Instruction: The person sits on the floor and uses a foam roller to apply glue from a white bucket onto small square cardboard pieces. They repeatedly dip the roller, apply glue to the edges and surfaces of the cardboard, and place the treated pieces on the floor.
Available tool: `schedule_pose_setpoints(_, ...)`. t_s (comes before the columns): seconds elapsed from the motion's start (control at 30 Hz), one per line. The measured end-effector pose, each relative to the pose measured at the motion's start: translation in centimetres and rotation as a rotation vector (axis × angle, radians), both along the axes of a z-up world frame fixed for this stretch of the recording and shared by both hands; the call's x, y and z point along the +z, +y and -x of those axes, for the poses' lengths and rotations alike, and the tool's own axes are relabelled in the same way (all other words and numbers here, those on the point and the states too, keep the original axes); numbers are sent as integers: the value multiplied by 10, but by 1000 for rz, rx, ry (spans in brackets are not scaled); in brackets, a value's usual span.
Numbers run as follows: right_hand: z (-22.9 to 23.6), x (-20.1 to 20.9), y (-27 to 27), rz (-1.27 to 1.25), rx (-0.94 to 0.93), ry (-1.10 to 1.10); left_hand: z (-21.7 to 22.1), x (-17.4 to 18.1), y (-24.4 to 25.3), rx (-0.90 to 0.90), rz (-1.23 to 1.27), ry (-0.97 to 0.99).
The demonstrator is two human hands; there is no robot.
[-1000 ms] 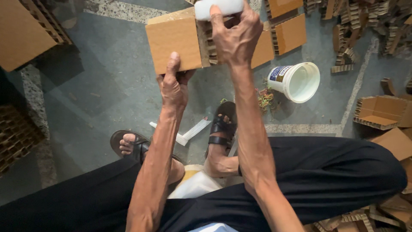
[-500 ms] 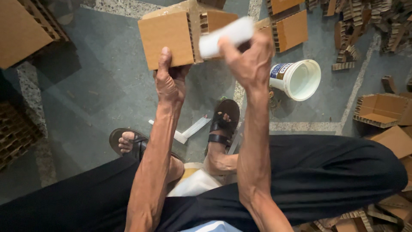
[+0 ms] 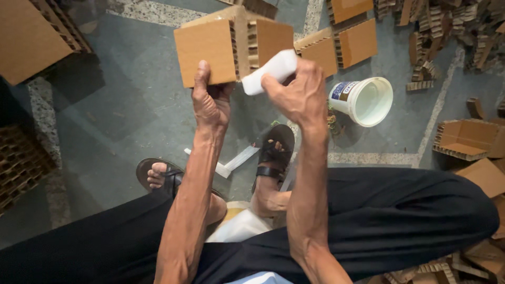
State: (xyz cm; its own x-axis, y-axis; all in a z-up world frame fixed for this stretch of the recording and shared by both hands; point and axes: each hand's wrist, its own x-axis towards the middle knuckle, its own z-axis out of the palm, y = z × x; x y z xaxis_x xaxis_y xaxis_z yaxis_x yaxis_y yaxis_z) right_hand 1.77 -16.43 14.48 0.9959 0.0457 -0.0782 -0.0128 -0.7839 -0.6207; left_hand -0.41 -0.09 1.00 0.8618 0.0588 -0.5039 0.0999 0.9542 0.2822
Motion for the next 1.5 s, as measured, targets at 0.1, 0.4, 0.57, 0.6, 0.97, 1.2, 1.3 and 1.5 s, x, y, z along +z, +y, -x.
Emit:
schedule_pose_setpoints(0.1, -11, 3, 0, 7, -49, -208, 3, 0, -2, 11, 0, 35)
schedule_pose_setpoints(0.4, -2, -3, 30, 8, -104, -58, -2, 0, 3, 12, 13, 0)
schedule_pose_setpoints(0.57, 13, 20, 22, -113, -115, -4, -11, 3, 3, 16, 3, -16)
schedule_pose_setpoints(0.6, 12, 24, 21, -167, -150, -26, -11, 4, 4, 22, -8, -21)
schedule_pose_setpoints(0.97, 25, 18, 9, -215, -224, 36, -26, 24, 25, -6, -166, -113)
schedule_pose_setpoints(1.2, 51, 40, -100, -131, -848, -239, -25, -10, 56, -44, -214, -147)
schedule_pose_setpoints(1.3, 67, 27, -153, 103, -878, -220, 6, -42, 53, 35, -504, 96)
schedule_pose_setpoints(1.5, 99, -33, -241, 426, -1095, -200, 66, -101, 50, 152, -1341, 245)
